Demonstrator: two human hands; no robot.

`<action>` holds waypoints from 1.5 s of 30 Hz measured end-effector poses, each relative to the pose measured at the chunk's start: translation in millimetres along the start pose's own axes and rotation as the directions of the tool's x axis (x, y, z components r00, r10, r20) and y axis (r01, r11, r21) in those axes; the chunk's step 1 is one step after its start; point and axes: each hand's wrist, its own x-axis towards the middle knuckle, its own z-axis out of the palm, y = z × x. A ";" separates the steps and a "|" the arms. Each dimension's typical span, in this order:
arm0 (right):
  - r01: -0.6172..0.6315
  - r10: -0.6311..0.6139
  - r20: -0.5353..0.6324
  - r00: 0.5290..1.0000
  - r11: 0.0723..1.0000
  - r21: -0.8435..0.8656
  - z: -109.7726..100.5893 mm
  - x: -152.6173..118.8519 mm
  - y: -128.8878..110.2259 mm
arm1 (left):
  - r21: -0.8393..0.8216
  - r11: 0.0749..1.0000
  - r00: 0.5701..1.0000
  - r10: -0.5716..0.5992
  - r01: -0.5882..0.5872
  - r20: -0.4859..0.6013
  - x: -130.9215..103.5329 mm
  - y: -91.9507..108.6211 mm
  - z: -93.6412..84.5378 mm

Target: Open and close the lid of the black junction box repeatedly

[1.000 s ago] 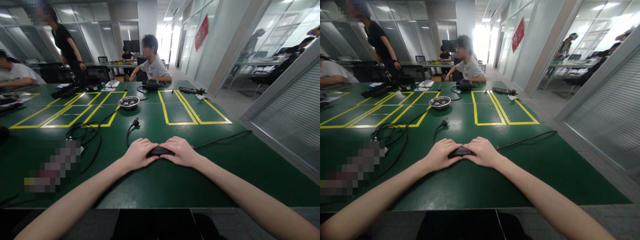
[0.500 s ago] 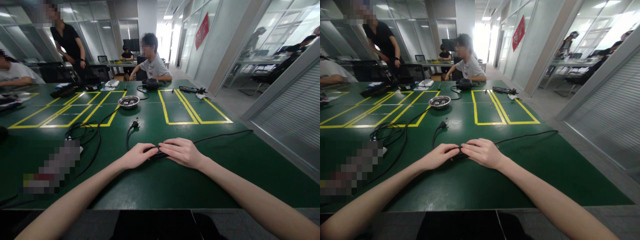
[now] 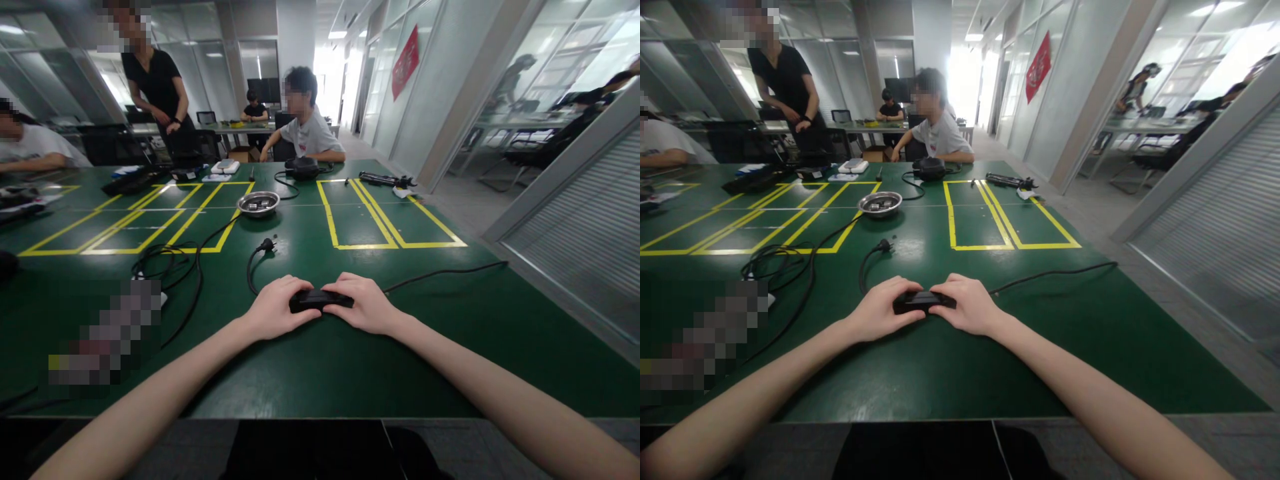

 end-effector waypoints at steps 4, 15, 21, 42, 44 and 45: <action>0.021 -0.021 -0.017 1.000 0.999 0.024 -0.8 -0.1 -2.9 | 0.053 0.998 1.000 0.028 -0.028 0.012 -0.5 -0.9 3.5; 0.150 -0.154 0.079 0.985 0.987 0.055 1.2 0.9 -1.5 | -0.008 1.000 1.000 -0.013 0.013 0.027 1.1 -0.9 3.4; 0.209 -0.209 0.030 0.977 0.978 0.002 7.5 0.2 1.8 | -0.035 0.999 1.000 -0.030 0.030 -0.008 1.7 -1.4 3.7; -0.379 0.329 -0.665 0.670 0.922 0.075 -47.6 -3.7 95.5 | 0.000 0.989 0.985 0.146 -0.147 -0.095 -2.7 -6.8 4.7; -0.448 0.366 -0.750 0.551 0.888 0.104 -57.8 -11.1 113.9 | -0.020 0.991 0.989 0.130 -0.132 -0.075 -3.1 -7.5 6.3; -0.476 0.380 -0.774 0.506 0.872 0.116 -62.0 -15.3 122.7 | -0.029 0.992 0.990 0.119 -0.121 -0.073 -3.3 -8.1 6.8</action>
